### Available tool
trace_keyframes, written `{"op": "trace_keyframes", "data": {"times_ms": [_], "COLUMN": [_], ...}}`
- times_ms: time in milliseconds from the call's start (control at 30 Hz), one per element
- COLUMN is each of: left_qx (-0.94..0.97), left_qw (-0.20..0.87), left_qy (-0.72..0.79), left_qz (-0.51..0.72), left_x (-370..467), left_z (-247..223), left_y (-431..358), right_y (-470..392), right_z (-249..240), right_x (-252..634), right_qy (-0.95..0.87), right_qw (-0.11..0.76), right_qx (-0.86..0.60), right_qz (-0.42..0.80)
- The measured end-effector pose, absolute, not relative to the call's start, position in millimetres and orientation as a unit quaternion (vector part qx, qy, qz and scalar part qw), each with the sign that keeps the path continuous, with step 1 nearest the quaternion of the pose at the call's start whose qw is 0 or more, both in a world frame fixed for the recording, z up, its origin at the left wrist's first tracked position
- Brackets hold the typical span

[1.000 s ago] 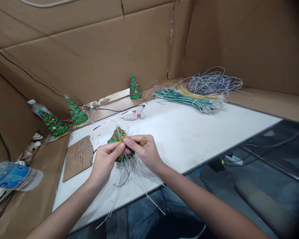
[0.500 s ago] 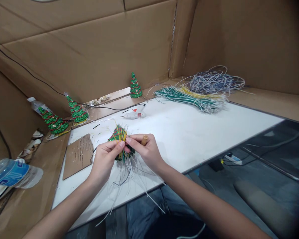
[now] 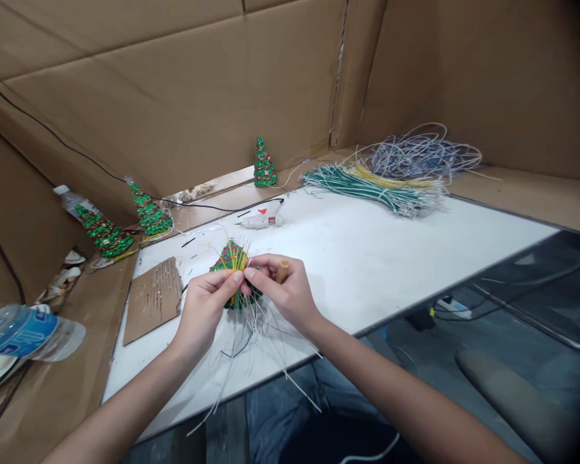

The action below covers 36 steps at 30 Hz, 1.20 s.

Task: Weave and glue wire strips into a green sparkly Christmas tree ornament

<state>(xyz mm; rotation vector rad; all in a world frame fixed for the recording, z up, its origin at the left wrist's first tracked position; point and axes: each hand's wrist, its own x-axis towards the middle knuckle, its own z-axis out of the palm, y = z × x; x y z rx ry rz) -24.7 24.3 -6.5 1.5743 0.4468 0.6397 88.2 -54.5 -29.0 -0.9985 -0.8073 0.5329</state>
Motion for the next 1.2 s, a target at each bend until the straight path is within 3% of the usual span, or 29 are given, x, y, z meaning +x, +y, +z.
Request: {"op": "trace_keyframes", "data": {"times_ms": [267,500,800,1200], "left_qx": [0.722,0.732,0.744,0.753], "left_qw": [0.607,0.582,0.567,0.555], "left_qy": [0.191,0.221,0.221,0.220], "left_qz": [0.272,0.276,0.276,0.278], "left_x": [-26,-26,-25,-26], "left_z": [-7,-5,-5,-2], "left_y": [25,23,22,20], "right_y": [-53,-59,-68,-75], "right_z": [-25,-27,-18,-9], "right_x": [87,93,101,107], "right_qy": [-0.391,-0.397,-0.507,-0.541], "right_qw": [0.774,0.795,0.668,0.617], "right_qx": [-0.439,-0.441,-0.542,-0.569], "right_qz": [0.237,0.129,-0.049,-0.051]}}
